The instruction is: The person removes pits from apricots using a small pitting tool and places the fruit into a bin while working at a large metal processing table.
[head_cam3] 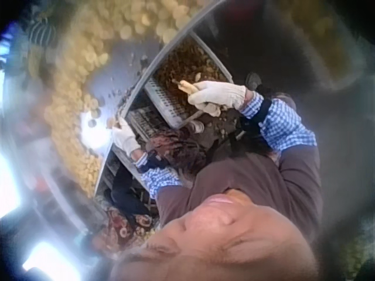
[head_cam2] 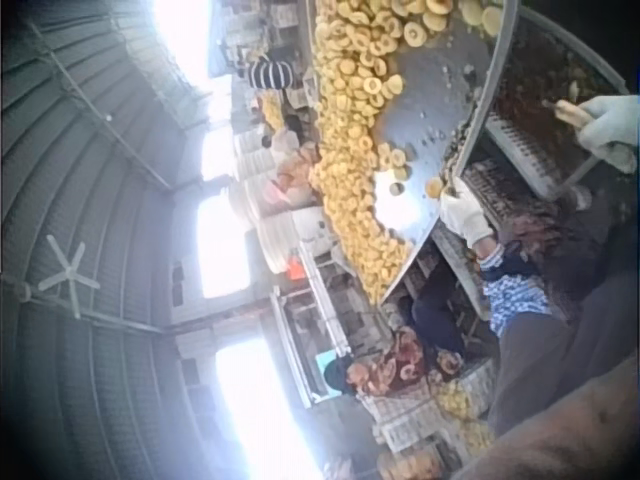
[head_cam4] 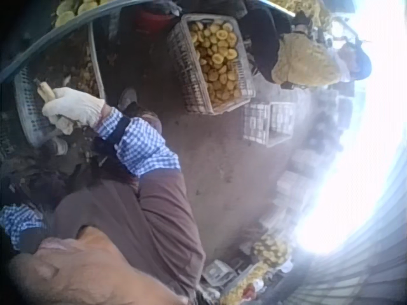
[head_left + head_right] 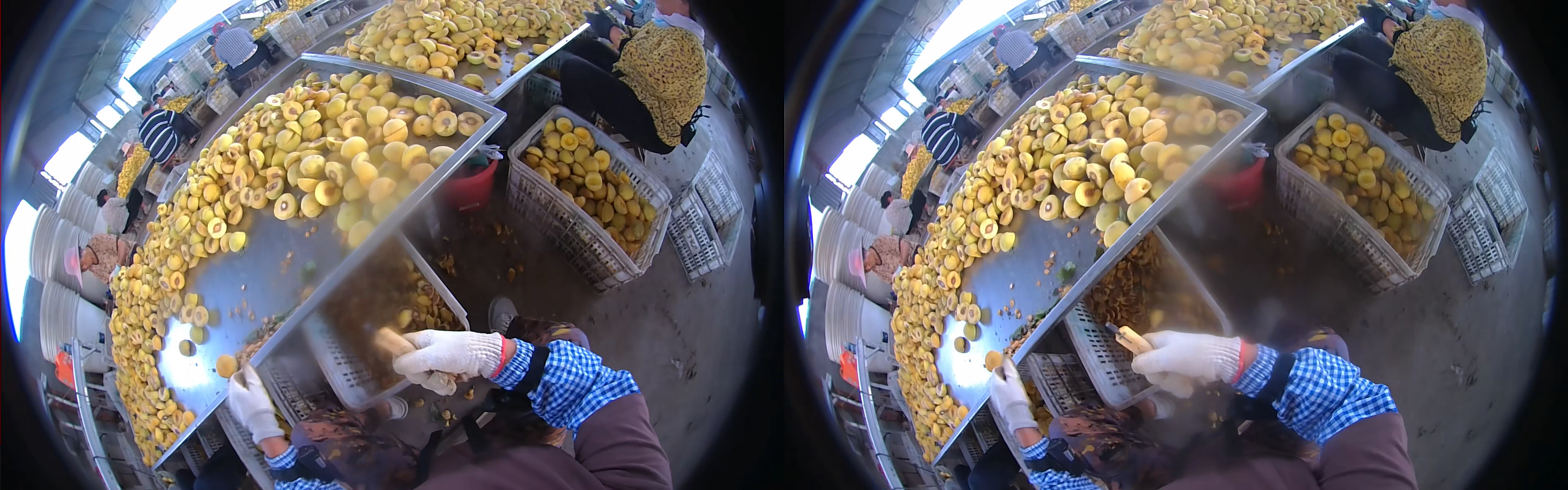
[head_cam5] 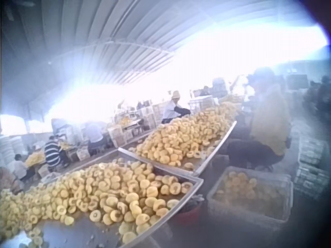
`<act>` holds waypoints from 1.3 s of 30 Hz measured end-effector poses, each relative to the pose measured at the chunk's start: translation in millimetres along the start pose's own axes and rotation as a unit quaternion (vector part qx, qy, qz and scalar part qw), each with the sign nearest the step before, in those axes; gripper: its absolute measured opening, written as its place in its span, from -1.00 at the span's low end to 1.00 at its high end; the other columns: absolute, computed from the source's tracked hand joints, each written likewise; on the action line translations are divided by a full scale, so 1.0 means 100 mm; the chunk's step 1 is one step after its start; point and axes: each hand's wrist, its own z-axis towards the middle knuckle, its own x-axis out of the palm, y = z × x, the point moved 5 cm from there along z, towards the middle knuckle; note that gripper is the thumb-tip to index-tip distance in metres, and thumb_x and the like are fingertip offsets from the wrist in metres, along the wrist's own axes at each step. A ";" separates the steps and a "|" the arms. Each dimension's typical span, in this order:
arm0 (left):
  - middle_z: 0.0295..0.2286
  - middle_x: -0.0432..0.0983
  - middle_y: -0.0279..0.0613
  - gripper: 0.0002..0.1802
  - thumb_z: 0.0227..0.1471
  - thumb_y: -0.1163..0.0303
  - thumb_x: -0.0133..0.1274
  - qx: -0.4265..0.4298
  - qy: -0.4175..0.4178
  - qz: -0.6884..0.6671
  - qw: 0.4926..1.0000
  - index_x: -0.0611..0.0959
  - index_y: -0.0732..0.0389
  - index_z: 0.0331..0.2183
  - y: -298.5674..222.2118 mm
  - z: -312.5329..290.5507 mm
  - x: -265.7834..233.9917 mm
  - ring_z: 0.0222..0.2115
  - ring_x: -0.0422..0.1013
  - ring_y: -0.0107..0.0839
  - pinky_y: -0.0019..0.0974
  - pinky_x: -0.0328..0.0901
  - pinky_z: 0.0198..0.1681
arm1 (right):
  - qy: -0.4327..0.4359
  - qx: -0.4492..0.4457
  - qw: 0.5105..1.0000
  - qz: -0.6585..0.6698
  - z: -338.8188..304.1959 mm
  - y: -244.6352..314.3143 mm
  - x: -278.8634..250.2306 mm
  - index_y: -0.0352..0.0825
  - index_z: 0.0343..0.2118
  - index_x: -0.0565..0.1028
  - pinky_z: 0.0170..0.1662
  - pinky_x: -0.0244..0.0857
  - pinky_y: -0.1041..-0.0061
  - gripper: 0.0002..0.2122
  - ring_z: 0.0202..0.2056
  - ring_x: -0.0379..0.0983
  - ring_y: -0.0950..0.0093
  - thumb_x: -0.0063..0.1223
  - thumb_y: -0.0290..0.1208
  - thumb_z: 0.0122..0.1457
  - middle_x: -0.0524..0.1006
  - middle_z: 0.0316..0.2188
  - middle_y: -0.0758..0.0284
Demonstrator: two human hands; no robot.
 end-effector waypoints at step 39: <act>-0.20 0.46 0.00 -0.41 0.14 0.00 -0.13 0.009 0.460 -0.736 0.496 0.39 0.30 0.00 -2.25 -0.84 0.97 -0.32 0.45 -0.21 -0.23 0.39 -0.21 | -0.252 -0.085 0.950 -0.164 -0.03 0.35 -0.17 -0.29 -0.26 0.36 -0.47 0.30 0.59 -0.79 -0.52 0.39 0.66 0.01 -0.29 0.13 0.45 -0.50 0.41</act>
